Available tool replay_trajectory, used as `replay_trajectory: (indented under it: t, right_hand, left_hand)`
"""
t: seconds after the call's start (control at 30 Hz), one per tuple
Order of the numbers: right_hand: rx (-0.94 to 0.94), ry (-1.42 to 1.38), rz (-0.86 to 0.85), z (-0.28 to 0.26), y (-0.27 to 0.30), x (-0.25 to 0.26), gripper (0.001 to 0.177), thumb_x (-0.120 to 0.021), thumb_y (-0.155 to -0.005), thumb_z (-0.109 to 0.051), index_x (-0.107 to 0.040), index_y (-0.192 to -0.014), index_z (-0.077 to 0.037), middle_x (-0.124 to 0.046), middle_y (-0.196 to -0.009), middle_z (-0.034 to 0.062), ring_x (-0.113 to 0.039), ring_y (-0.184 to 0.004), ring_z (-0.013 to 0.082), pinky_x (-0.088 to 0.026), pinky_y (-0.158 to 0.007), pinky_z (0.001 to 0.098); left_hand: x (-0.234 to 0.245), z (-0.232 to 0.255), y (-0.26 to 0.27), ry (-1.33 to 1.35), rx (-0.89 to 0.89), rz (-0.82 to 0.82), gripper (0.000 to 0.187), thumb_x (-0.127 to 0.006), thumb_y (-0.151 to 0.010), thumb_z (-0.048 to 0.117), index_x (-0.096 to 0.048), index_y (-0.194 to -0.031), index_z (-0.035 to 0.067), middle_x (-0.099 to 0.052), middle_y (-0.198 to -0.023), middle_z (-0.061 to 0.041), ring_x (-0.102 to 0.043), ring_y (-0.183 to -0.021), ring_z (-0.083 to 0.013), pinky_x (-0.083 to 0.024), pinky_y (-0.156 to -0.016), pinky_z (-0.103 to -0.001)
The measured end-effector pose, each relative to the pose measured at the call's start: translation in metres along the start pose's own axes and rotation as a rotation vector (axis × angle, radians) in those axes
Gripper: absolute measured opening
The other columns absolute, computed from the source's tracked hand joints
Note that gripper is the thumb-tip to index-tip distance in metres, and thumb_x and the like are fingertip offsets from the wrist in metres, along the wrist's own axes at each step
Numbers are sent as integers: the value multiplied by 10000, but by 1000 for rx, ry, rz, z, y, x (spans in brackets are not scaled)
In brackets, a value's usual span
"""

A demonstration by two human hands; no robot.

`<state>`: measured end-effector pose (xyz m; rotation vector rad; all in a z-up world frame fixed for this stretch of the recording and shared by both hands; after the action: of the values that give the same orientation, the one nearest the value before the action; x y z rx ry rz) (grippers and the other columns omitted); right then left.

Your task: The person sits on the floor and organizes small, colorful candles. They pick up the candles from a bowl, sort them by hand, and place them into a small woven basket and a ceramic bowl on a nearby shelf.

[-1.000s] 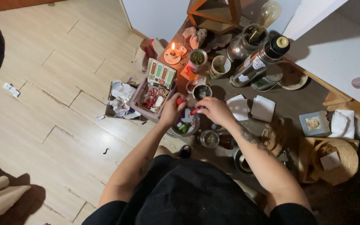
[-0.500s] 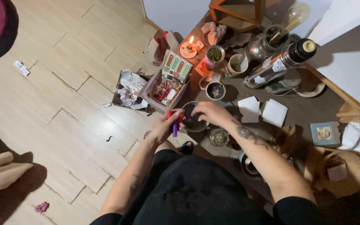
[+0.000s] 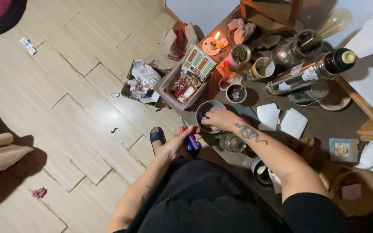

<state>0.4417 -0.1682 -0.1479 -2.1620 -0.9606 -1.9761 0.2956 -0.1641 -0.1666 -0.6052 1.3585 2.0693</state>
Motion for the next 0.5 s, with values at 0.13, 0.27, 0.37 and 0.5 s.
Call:
replay_trajectory:
  t: [0.13, 0.27, 0.37, 0.5]
  right_hand:
    - [-65, -140, 28, 4, 11, 28, 307, -579, -867, -239, -537, -1167, -189, -575, -908, 100, -605, -779, 288, -539, -664, 387]
    - [-244, -405, 256, 24, 34, 53, 386, -674, -780, -279, -593, -1145, -183, -618, -897, 96, -628, -828, 291, -531, -732, 384]
    - [-339, -578, 410, 27, 45, 71, 406, -717, -748, -312, -625, -1130, -210, -649, -942, 70, -648, -785, 229, -533, -717, 333]
    - [-205, -652, 517, -15, 40, 120, 408, -753, -749, -345, -666, -1102, -159, -665, -907, 100, -642, -845, 293, -526, -775, 379]
  left_hand:
    - [4, 2, -11, 137, -51, -18, 450, -618, -896, 324, -544, -1205, 6, -646, -1056, -171, -683, -871, -249, -575, -795, -371]
    - [-8, 10, -10, 149, -76, -103, 492, -535, -925, 390, -502, -1271, 41, -599, -1191, -121, -635, -1029, -236, -526, -910, -369]
    - [-30, 20, -3, 179, -75, -150, 494, -510, -935, 381, -477, -1305, 55, -563, -1273, -113, -595, -1107, -246, -502, -940, -379]
    - [-5, -6, -40, 245, -83, -133, 545, -548, -888, 489, -508, -1257, 90, -604, -1169, -115, -652, -972, -232, -577, -821, -369]
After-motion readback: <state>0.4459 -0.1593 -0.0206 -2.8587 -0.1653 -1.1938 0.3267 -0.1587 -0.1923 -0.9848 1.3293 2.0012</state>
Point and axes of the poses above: each hand's wrist, its own y-axis away from the middle knuckle, its own x-axis out of the back of the hand, z = x × y, the point moved 7 cm from there along -y, towards the middle knuckle
